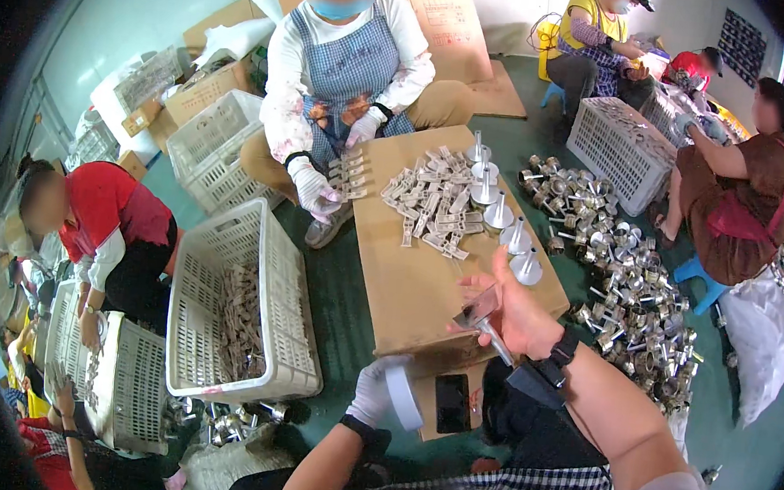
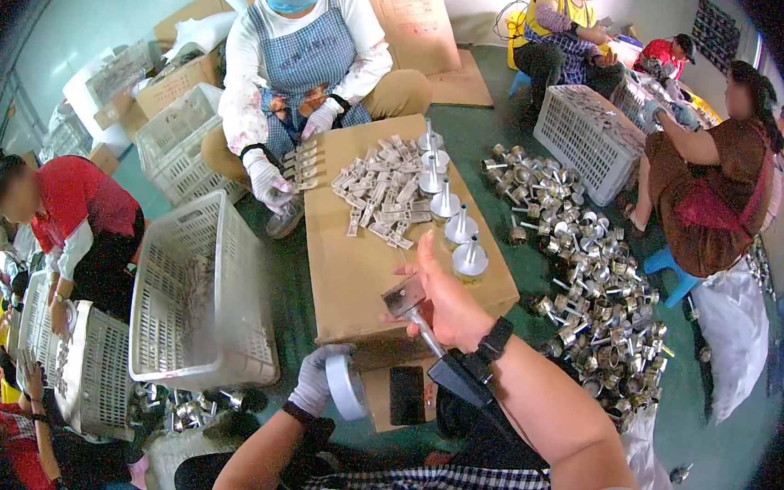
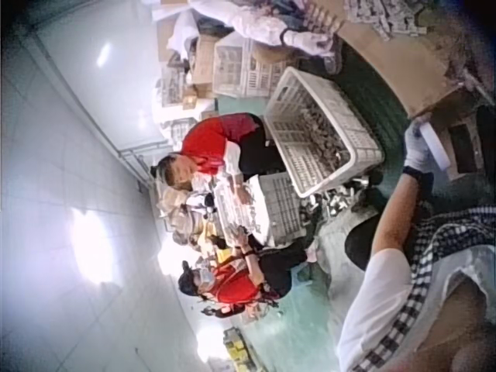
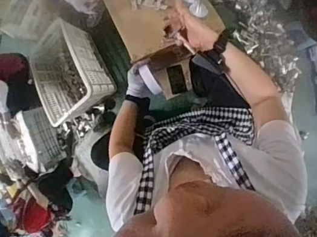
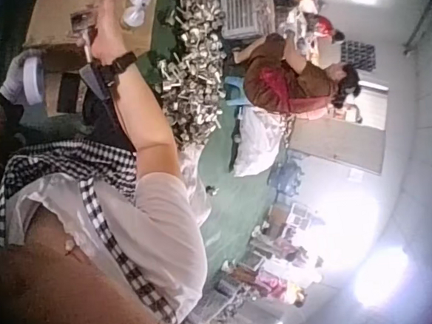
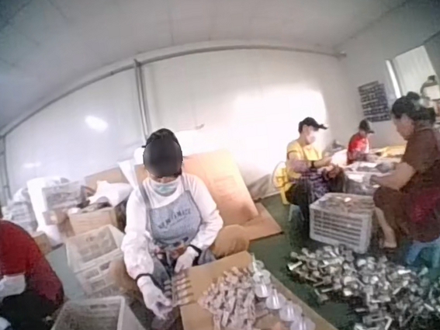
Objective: The recorder is using a tape dispenser and handling small metal components to assemble or package items in an industrial setting.
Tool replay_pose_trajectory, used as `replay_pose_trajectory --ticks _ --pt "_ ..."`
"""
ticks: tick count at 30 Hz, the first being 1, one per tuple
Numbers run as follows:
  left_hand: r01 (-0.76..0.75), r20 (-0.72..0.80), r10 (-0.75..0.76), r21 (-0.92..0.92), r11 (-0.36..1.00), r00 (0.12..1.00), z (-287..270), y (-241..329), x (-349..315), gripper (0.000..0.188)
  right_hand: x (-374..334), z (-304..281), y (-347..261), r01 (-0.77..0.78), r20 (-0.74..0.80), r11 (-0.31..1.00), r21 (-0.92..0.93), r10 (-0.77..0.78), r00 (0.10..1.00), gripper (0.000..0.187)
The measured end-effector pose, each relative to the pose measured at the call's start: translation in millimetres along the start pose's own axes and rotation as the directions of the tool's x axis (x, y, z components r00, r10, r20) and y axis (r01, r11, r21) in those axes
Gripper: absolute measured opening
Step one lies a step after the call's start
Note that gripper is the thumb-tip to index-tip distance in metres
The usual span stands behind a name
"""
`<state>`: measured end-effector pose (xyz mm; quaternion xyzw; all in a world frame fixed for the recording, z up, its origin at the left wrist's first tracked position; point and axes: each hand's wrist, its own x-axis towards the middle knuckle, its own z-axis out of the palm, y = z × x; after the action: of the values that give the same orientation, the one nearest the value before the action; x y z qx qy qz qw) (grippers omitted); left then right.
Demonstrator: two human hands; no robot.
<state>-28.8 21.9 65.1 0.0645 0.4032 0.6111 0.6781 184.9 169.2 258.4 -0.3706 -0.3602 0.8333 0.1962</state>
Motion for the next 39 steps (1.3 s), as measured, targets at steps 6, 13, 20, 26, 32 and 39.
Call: replay_pose_trajectory --ticks 6,13,20,26,32,39 --pt "-0.030 0.006 0.030 0.027 0.999 1.000 5.8 2.0 -4.9 0.019 -4.7 -2.4 -0.2 0.050 -0.002 0.994 -0.096 -0.051 0.999 0.076" --pt "0.031 -0.055 -0.033 -0.030 0.999 0.998 25.0 9.9 -11.6 0.018 2.6 -0.5 16.9 0.281 0.081 0.912 -0.298 -0.269 0.960 0.057" --pt "-0.065 0.004 0.065 0.112 0.992 0.998 11.3 0.1 -7.8 0.019 4.1 5.3 20.6 0.344 0.033 0.542 -0.767 -0.503 0.864 0.060" --pt "0.029 -0.045 -0.032 -0.060 0.998 0.998 8.2 2.8 -0.9 0.020 -6.7 20.5 18.1 0.337 0.201 0.133 -0.932 -0.586 0.785 0.049" --pt "-0.007 -0.020 0.007 -0.043 0.999 1.000 4.9 -0.2 1.2 0.017 5.9 5.5 28.6 0.426 0.271 0.091 -0.900 -0.649 0.711 0.026" --pt "-0.069 0.049 0.065 0.079 0.994 0.997 -7.4 -3.0 1.7 0.019 -3.1 17.7 16.2 0.518 0.254 0.077 -0.852 -0.804 0.538 0.047"
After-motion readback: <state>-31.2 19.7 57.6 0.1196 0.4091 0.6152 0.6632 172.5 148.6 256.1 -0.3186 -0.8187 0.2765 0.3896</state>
